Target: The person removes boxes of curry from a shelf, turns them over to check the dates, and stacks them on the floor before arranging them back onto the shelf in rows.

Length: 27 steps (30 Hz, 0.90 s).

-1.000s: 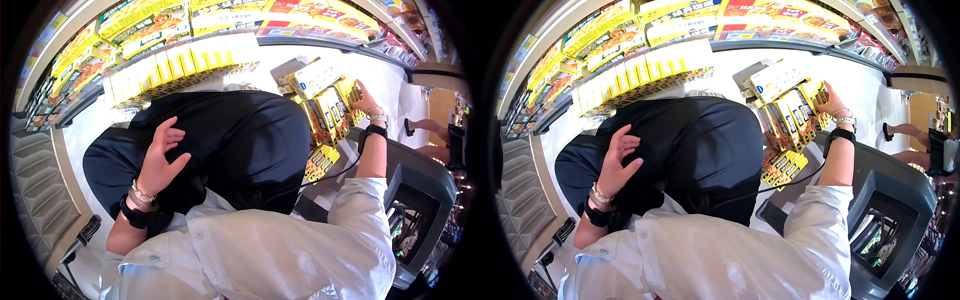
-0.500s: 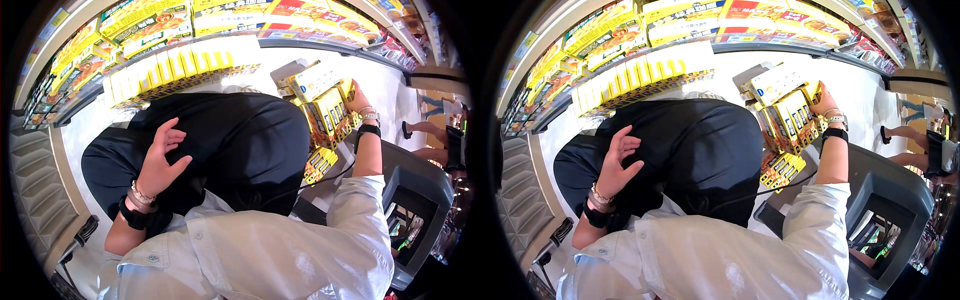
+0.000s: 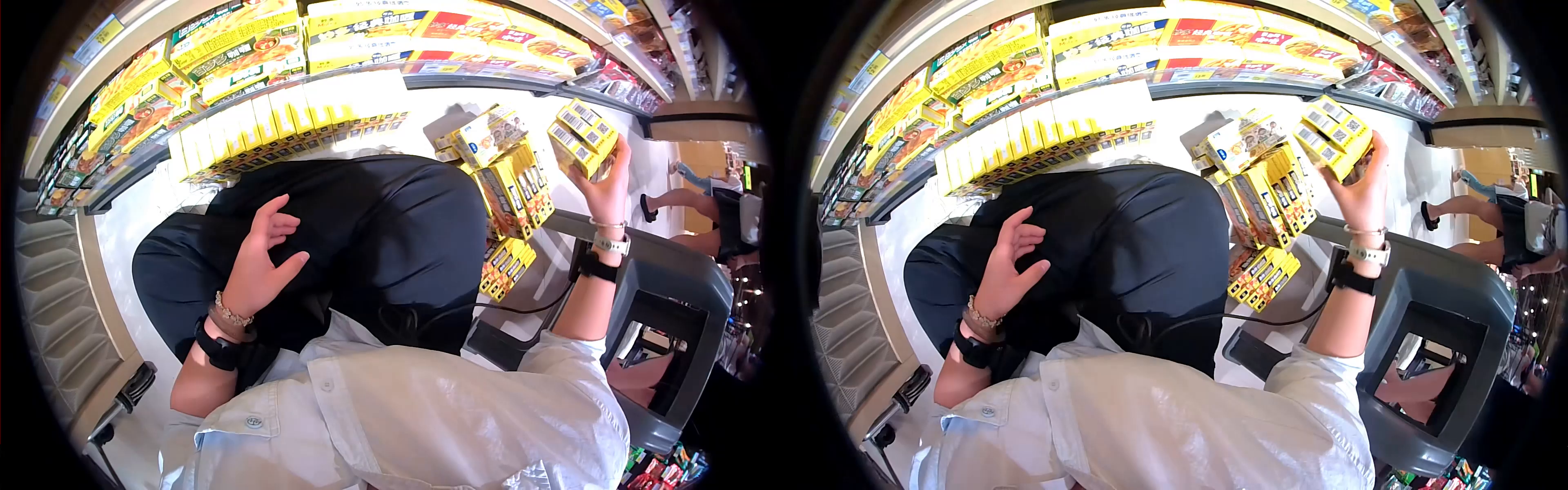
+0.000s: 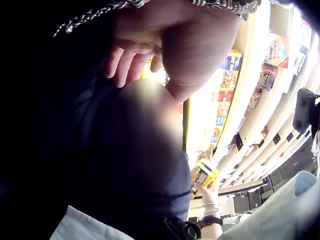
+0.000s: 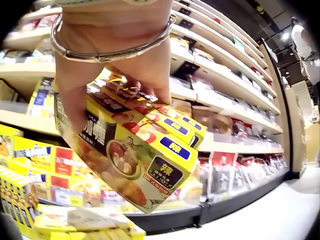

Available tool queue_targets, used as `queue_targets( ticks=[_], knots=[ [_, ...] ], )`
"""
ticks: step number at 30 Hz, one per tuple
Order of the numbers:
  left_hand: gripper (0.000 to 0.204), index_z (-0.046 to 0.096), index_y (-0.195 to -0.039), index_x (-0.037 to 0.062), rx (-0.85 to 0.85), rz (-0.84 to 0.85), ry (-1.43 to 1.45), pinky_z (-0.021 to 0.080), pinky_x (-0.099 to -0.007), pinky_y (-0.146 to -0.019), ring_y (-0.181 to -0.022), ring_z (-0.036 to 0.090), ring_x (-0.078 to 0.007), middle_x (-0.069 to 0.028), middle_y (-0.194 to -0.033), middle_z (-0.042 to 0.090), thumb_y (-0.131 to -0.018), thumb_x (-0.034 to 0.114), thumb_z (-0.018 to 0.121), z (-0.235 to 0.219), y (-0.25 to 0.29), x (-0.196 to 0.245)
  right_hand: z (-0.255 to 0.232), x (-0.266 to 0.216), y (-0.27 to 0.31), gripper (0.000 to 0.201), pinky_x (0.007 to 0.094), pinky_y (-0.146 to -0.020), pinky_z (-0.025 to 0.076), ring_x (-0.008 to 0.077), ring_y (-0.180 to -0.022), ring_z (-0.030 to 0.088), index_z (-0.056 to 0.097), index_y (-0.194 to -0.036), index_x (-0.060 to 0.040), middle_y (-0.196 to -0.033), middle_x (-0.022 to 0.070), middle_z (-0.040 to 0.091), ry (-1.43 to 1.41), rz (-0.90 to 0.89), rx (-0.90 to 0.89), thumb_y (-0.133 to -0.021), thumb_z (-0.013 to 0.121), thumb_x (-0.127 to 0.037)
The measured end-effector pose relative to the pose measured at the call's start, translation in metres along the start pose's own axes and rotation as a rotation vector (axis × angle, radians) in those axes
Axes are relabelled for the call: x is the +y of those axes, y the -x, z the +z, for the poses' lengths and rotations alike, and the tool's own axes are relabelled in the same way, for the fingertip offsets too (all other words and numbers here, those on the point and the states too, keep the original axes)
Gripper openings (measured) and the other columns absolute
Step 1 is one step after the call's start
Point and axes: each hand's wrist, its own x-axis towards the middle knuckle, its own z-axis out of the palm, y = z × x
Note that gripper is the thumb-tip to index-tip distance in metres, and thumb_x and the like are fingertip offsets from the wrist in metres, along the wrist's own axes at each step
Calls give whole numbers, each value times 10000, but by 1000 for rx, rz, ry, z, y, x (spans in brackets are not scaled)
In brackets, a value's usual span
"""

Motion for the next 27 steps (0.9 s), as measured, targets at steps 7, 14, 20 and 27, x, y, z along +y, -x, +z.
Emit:
queue_targets(
  ticks=[7,14,20,27],
  knots=[
    [666,295,-1297,62,-26,20,110,378,-283,-901,-1022,489,-153,-62,-1105,487,-718,-17,614,-7,11,5,-1,-98,27,475,314,-893,400,197,-973,538,443,-1163,-6,-1052,85,550,-1255,180,161,-748,637,-134],
    [940,163,-1345,51,137,497,179,314,-372,-973,-1212,340,-247,-118,-1317,302,-621,134,756,14,41,56,56,-218,60,413,370,-912,379,227,-1035,520,515,-1155,-105,-1104,59,571,-2361,801,-379,-866,434,-388],
    [1046,126,-1314,58,372,825,102,305,-364,-971,-1167,357,-248,-142,-1282,296,-550,215,823,15,39,53,101,-276,107,464,409,-920,363,231,-1068,503,516,-1161,-105,-1158,43,546,-2525,853,-897,-872,385,-443],
    [967,200,-1244,65,529,736,-139,386,-323,-893,-1072,443,-200,-136,-1201,368,-538,245,835,14,59,19,116,-281,119,365,347,-817,451,196,-963,569,550,-1088,-97,-1092,60,579,-2388,1088,-1145,-870,416,-357]
  ],
)
